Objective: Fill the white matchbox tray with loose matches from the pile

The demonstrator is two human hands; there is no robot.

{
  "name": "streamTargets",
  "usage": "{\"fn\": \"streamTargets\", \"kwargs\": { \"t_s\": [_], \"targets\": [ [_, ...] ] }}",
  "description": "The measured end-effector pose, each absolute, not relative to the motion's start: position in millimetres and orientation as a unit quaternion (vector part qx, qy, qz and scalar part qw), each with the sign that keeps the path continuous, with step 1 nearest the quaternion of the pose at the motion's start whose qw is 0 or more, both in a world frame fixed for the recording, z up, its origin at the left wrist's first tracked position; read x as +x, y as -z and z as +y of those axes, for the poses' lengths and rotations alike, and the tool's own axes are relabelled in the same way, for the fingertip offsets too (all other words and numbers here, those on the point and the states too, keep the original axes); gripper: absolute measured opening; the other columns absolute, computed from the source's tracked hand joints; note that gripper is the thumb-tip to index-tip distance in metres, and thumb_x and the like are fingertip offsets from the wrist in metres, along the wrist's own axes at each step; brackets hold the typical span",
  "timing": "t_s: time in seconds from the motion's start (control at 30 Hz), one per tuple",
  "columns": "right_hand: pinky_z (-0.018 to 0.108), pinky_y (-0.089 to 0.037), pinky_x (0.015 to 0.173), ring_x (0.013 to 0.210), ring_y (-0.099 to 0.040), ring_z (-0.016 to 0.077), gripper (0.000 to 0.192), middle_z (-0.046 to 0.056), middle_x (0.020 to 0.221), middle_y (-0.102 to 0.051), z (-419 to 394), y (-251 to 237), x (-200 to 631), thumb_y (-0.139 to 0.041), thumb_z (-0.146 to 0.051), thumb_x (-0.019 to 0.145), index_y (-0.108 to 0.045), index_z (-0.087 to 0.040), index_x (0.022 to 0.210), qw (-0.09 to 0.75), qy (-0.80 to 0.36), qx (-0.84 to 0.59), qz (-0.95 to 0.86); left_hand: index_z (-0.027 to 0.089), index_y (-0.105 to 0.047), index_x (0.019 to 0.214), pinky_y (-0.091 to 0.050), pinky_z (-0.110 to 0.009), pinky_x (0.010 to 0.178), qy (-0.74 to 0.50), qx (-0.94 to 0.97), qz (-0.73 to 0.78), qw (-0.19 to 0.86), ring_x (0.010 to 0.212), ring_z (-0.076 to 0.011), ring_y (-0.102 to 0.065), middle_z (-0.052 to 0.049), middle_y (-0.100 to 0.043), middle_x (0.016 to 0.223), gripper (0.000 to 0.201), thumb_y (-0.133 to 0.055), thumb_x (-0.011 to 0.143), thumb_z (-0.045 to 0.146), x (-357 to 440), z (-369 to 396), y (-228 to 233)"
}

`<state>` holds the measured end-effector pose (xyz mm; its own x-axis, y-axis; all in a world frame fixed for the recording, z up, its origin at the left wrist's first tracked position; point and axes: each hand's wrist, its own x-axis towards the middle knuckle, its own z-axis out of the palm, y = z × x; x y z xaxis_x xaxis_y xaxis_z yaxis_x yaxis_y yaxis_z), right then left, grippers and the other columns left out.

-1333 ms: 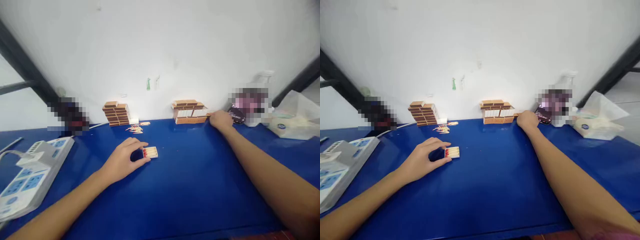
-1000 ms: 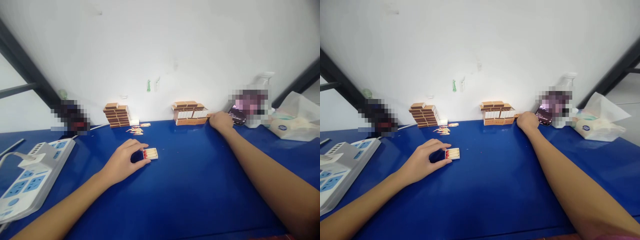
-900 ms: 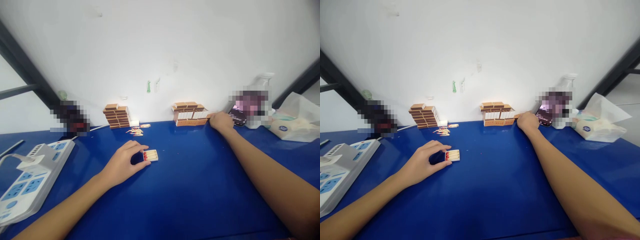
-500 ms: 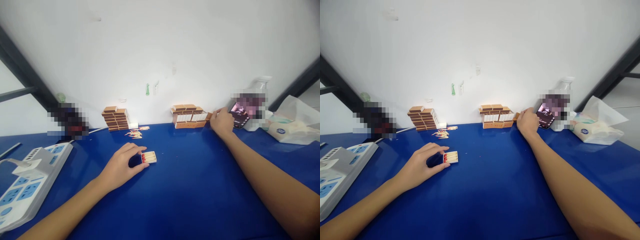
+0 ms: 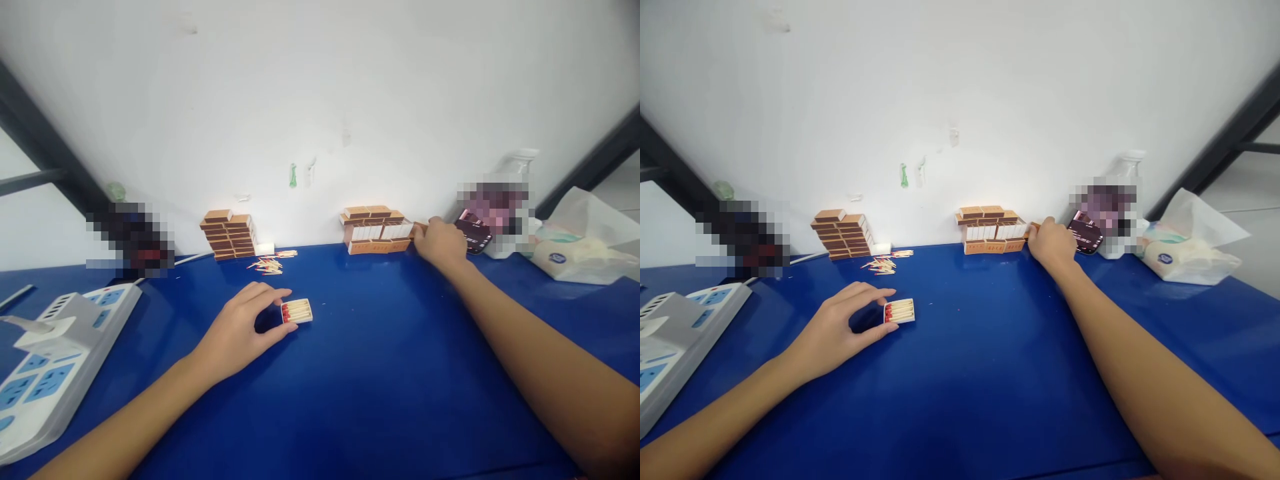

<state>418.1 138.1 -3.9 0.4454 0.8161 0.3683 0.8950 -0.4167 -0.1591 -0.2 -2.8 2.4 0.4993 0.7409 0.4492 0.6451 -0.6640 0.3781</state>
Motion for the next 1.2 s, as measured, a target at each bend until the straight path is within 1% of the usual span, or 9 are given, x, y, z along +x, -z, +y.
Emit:
{"fn": "streamTargets", "kwargs": {
  "t_s": [0.23, 0.37, 0.53, 0.63, 0.73, 0.83, 0.9, 1.03, 1.2],
  "targets": [
    [0.043, -0.051, 0.079, 0.100, -0.071, 0.0393, 0.044, 0.031, 0.108, -0.070, 142, 7, 418, -0.041, -0.036, 0.103, -0.055, -0.002, 0.127, 0.164, 0.126, -0.834, -0.511, 0.026, -0.063, 0.134, -0.055, -0.043, 0.096, -0.293, 0.865, 0.397, 0.090, 0.106, -0.0223, -0.063, -0.005, -0.069, 0.112, 0.044, -0.073, 0.093, 0.039, 0, -4, -1],
    [0.043, -0.049, 0.077, 0.095, -0.071, 0.0376, 0.043, 0.027, 0.100, -0.072, 134, -8, 413, -0.037, -0.038, 0.105, -0.053, -0.004, 0.127, 0.182, 0.175, -0.822, -0.511, 0.026, -0.063, 0.133, -0.055, -0.044, 0.097, -0.304, 0.863, 0.395, 0.080, 0.108, -0.0227, -0.063, -0.006, -0.069, 0.115, 0.043, -0.073, 0.093, 0.039, 1, -4, -2],
    [0.041, -0.047, 0.078, 0.089, -0.068, 0.0323, 0.038, 0.019, 0.098, -0.070, 105, -43, 381, -0.038, -0.039, 0.105, -0.050, -0.012, 0.128, 0.330, 0.221, -0.758, -0.517, 0.027, -0.058, 0.142, -0.055, -0.044, 0.100, -0.317, 0.857, 0.403, 0.058, 0.110, -0.0232, -0.062, -0.006, -0.067, 0.115, 0.050, -0.070, 0.095, 0.040, -1, -3, -1],
    [0.039, -0.047, 0.080, 0.089, -0.066, 0.0282, 0.030, 0.014, 0.097, -0.070, 85, -50, 343, -0.043, -0.039, 0.104, -0.053, -0.016, 0.119, 0.440, 0.127, -0.693, -0.556, 0.028, -0.057, 0.143, -0.054, -0.044, 0.100, -0.337, 0.847, 0.409, 0.043, 0.112, -0.0236, -0.062, -0.006, -0.064, 0.118, 0.049, -0.067, 0.097, 0.038, -1, -3, -3],
    [0.034, -0.048, 0.076, 0.086, -0.064, 0.0226, 0.025, 0.010, 0.096, -0.069, 67, -42, 299, -0.049, -0.043, 0.102, -0.056, -0.019, 0.105, 0.509, -0.031, -0.625, -0.591, 0.026, -0.063, 0.134, -0.054, -0.044, 0.099, -0.351, 0.839, 0.414, 0.033, 0.110, -0.0235, -0.062, -0.007, -0.062, 0.117, 0.038, -0.066, 0.098, 0.037, 0, -2, -5],
    [0.027, -0.046, 0.060, 0.066, -0.060, 0.0152, 0.026, 0.006, 0.086, -0.068, 49, -29, 265, -0.051, -0.043, 0.102, -0.056, -0.019, 0.097, 0.485, -0.285, -0.569, -0.599, 0.025, -0.066, 0.128, -0.054, -0.043, 0.098, -0.355, 0.833, 0.424, 0.031, 0.109, -0.0232, -0.062, -0.007, -0.062, 0.115, 0.032, -0.066, 0.098, 0.035, 1, -1, -6],
    [0.024, -0.043, 0.051, 0.058, -0.056, 0.0120, 0.026, 0.004, 0.083, -0.067, 39, -21, 250, -0.054, -0.044, 0.100, -0.057, -0.019, 0.094, 0.458, -0.396, -0.541, -0.584, 0.025, -0.066, 0.126, -0.054, -0.043, 0.098, -0.357, 0.831, 0.427, 0.030, 0.109, -0.0232, -0.062, -0.007, -0.062, 0.114, 0.030, -0.066, 0.098, 0.035, 1, 0, -6],
    [0.021, -0.037, 0.039, 0.057, -0.055, 0.0116, 0.024, 0.004, 0.082, -0.068, 27, -14, 237, -0.058, -0.043, 0.099, -0.059, -0.019, 0.095, 0.414, -0.499, -0.513, -0.563, 0.026, -0.066, 0.125, -0.056, -0.042, 0.094, -0.358, 0.827, 0.432, 0.039, 0.106, -0.0229, -0.063, -0.006, -0.062, 0.113, 0.029, -0.066, 0.098, 0.037, 0, 0, -5],
    [0.019, -0.038, 0.036, 0.057, -0.057, 0.0118, 0.023, 0.007, 0.083, -0.070, 26, -14, 235, -0.055, -0.039, 0.101, -0.062, -0.018, 0.095, 0.402, -0.537, -0.489, -0.557, 0.026, -0.067, 0.126, -0.058, -0.039, 0.090, -0.360, 0.825, 0.434, 0.047, 0.103, -0.0214, -0.063, -0.006, -0.062, 0.113, 0.031, -0.066, 0.097, 0.038, -2, 2, -5]
  ]
}}
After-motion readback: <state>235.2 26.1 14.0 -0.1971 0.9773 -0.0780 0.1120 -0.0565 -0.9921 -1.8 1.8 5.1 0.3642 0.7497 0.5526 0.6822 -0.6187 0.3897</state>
